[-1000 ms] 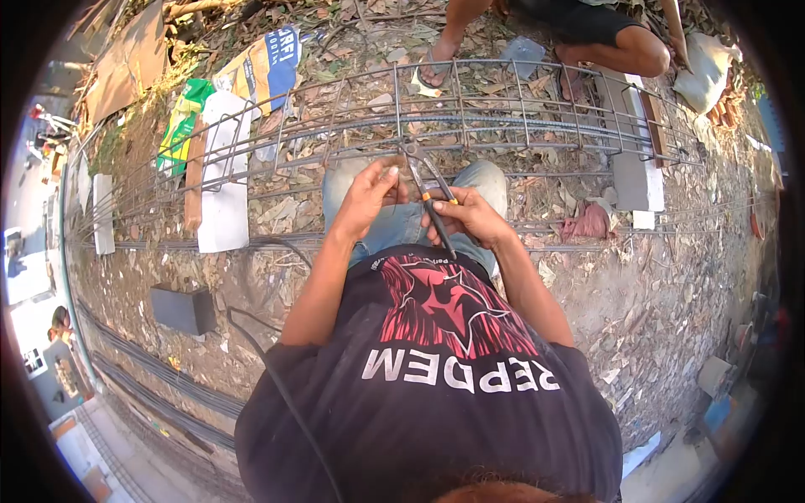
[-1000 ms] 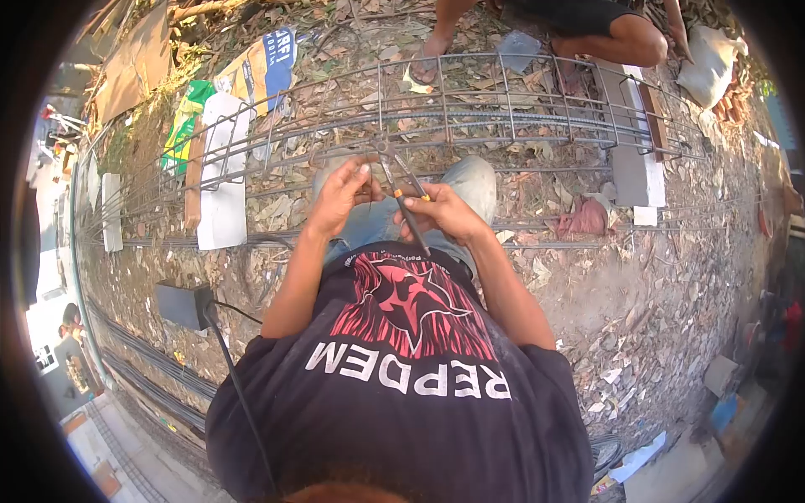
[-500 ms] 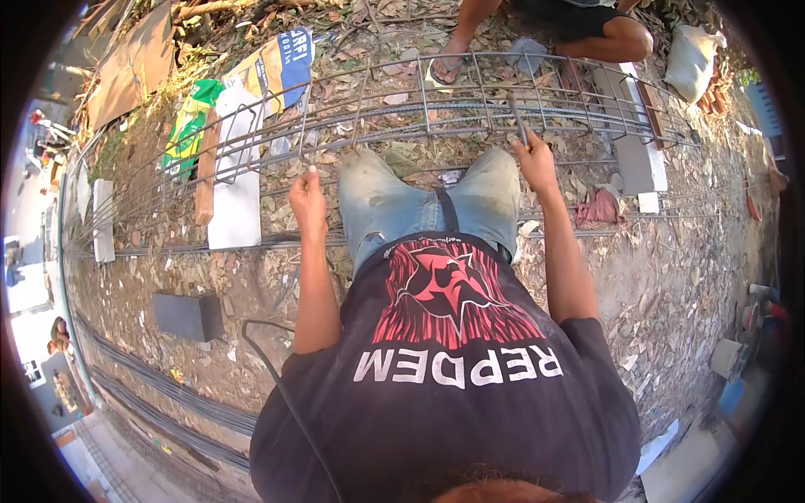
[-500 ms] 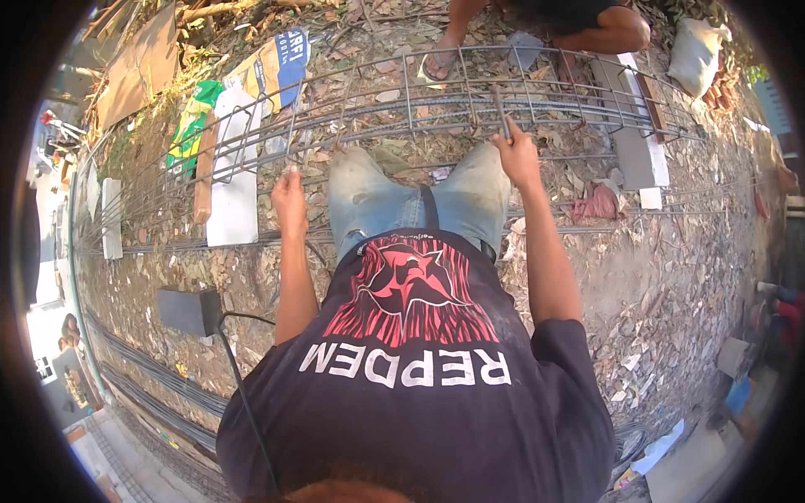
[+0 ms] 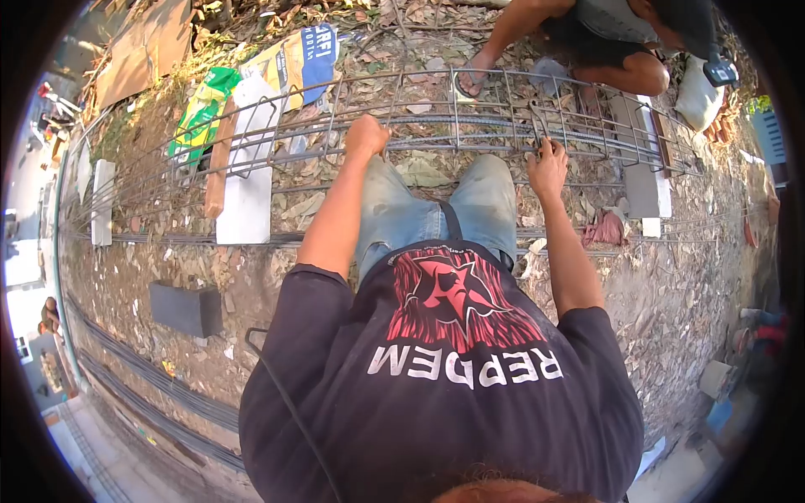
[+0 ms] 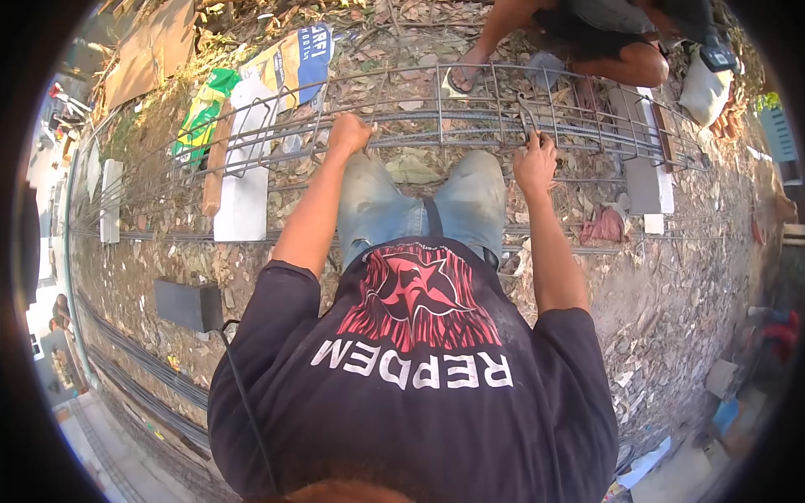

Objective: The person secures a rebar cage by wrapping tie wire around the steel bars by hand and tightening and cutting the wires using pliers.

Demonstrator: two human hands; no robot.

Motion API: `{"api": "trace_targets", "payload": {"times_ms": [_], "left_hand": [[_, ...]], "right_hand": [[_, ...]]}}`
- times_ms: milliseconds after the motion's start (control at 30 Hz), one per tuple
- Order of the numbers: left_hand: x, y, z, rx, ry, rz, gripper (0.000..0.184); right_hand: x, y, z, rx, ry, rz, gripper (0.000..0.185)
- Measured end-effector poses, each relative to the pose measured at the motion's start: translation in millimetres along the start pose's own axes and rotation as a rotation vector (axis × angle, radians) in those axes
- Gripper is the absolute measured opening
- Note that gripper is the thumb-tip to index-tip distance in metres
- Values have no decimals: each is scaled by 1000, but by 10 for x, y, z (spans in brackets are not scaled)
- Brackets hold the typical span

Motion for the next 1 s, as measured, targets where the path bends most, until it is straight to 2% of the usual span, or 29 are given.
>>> {"api": "trace_targets", "payload": {"times_ms": [100,233,367,667,800,833,1000], "left_hand": [[-91,-44,107,-5,20,55,33],[-16,32,56,4,78,151,29],[-20,37,133,-43,11,201,28],[-123,77,89,-86,96,195,28],[-209,104,45,-46,52,154,29],[-228,97,24,-36,40,113,29],[-277,22,45,-60,43,127,29]], "right_hand": [[-101,-37,239,23,65,-13,60],[-303,-79,573,-51,93,-47,56],[-483,-42,883,-57,97,-113,53],[-489,245,1293,98,237,-254,49],[-554,570,1458,119,220,-236,49],[-568,634,1503,195,251,-244,49],[-567,645,1624,238,300,-410,47]]}}
Point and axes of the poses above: each hand's wrist, its own z-axis away from the middle knuckle, its own y-axis out of the palm, x = y × z, the point moved 9 cm from there along -z, towards the middle knuckle, and after that the axes turned 10 degrees about z, right-handed, at the moved point
